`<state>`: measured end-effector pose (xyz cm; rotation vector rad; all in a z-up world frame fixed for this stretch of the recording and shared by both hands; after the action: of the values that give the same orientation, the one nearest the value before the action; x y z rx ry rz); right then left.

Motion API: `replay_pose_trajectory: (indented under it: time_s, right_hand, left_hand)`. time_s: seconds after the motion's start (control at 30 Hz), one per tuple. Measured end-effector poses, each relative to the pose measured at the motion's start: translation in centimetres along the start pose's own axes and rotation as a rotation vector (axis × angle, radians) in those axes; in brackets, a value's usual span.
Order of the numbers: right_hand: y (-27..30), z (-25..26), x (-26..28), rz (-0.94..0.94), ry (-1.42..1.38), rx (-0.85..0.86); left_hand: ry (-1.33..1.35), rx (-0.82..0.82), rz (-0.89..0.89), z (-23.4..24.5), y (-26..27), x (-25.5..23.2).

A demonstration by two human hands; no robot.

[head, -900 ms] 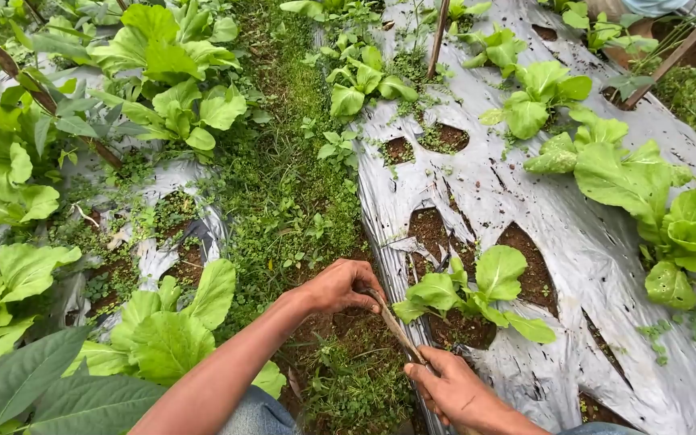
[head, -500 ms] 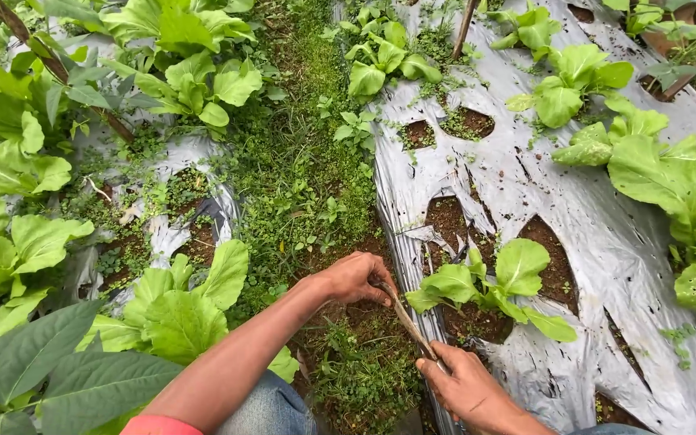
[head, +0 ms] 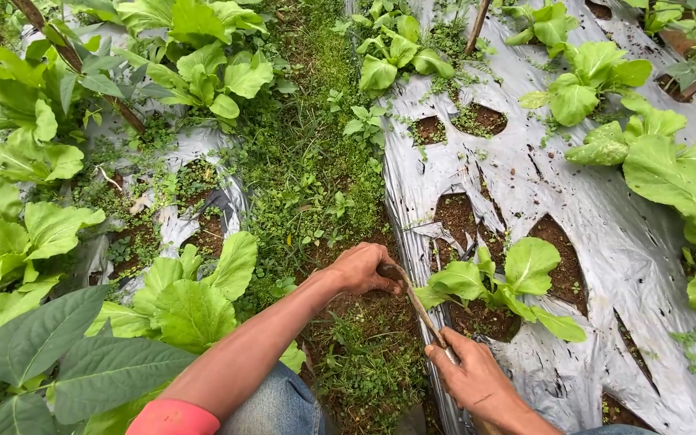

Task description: The person uses a sickle to cut weeds growing between rows of leafy green plants in a garden. They then pull the cut weeds by hand and clear the area around the plants.

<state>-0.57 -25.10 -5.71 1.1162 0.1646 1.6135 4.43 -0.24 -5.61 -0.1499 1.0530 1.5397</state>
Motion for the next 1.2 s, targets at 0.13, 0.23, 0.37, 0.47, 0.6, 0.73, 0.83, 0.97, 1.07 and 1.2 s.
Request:
replay_pose_trajectory:
  time_s: [0.13,0.23,0.37,0.47,0.6,0.73,0.83,0.97,1.07,1.2]
  right_hand:
    - [-0.1,0.7,0.1,-0.003,-0.044,-0.008]
    - [-0.3,1.1,0.0,0.062,-0.040,-0.058]
    - [0.7,1.7,0.8,0.033,-0.068,-0.036]
    - [0.9,2.2,0.5,0.042,-0.131,-0.045]
    - [3.0,3.2,2.1,0.057,-0.450,0.039]
    - [3.4,3.5,1.4,-0.043,-0.612,0.050]
    - [2.9,3.2,0.2,-0.018,-0.517,0.022]
    - [3.5,4.2,1.2,0.021,-0.847,-0.004]
    - [3.6,3.8,0.8,0.002,-0.908,0.012]
    - [3.5,3.8,0.6,0.097,-0.846,0.045]
  left_hand:
    - [-0.029,-0.072,-0.002,-0.1,-1.3,2.0]
    - [0.034,-0.078,0.002,0.1,-1.4,1.9]
    - [0.090,-0.057,-0.015,-0.1,-1.5,2.0]
    - [0.196,-0.026,-0.030,0.7,-0.1,0.7]
    - [0.347,0.032,-0.041,1.6,1.7,-1.3]
    - [0.321,0.083,-0.113,0.8,0.8,-0.2]
    - [0.289,0.110,-0.025,0.4,0.6,1.5]
    - [0.301,0.242,-0.016,-0.5,-0.3,3.6]
    - [0.436,0.246,0.021,-0.5,-0.2,3.7]
    - [0.590,0.141,0.119,0.8,0.0,3.1]
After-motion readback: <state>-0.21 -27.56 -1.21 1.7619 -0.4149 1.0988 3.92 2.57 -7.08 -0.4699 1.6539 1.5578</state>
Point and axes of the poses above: each hand's wrist, its own y-axis away from the middle knuckle, its own z-axis out of the back of the hand, x = y × z, the point moved 5 cm from there along -y, towards the middle knuckle
